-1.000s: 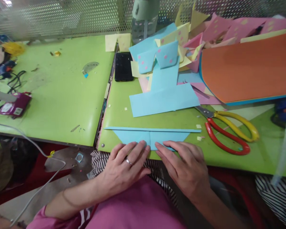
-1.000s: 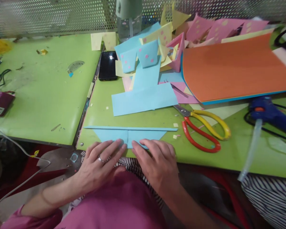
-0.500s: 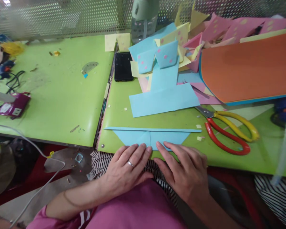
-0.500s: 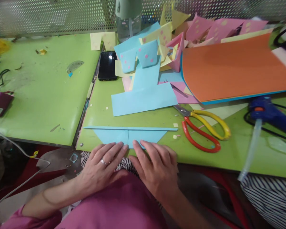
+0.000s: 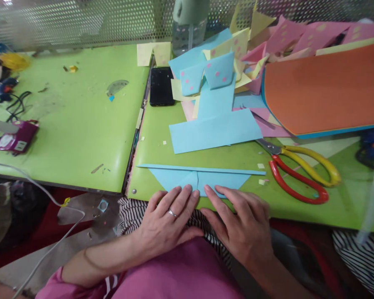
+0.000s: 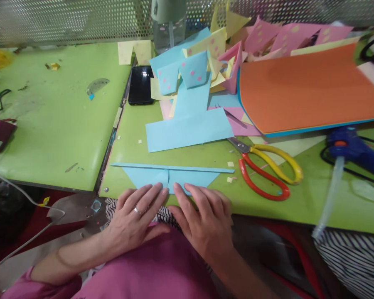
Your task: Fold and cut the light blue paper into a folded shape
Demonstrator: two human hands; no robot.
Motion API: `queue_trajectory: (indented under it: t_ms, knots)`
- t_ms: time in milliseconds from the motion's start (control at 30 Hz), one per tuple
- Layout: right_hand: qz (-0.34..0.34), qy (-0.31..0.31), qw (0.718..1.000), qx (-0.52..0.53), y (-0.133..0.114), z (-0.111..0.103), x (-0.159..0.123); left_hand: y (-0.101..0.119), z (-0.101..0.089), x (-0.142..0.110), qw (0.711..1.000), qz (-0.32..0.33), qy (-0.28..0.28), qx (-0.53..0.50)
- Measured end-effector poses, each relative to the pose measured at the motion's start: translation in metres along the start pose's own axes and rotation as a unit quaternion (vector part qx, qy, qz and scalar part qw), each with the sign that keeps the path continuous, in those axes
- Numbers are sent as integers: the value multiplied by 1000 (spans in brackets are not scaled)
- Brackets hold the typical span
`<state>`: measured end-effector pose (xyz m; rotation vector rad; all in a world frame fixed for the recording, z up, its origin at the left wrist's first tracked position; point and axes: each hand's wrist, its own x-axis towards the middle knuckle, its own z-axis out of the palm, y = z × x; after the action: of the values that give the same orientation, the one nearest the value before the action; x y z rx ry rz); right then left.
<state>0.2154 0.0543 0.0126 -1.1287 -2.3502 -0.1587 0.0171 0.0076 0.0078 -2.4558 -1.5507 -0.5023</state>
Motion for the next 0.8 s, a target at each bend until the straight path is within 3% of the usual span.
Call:
queue_trajectory:
  t_ms: [267,467,800]
  knots:
    - [-7,-20,1000,1,1,0,0,0,-3,3,1000,3,-3,-2]
    - [-14,-15,1000,2,2,-2,1,-6,-10,11,998,20,-59,-7]
    - [-15,-20,1000,8,2,-2,1,-6,-11,15,998,16,-64,-14]
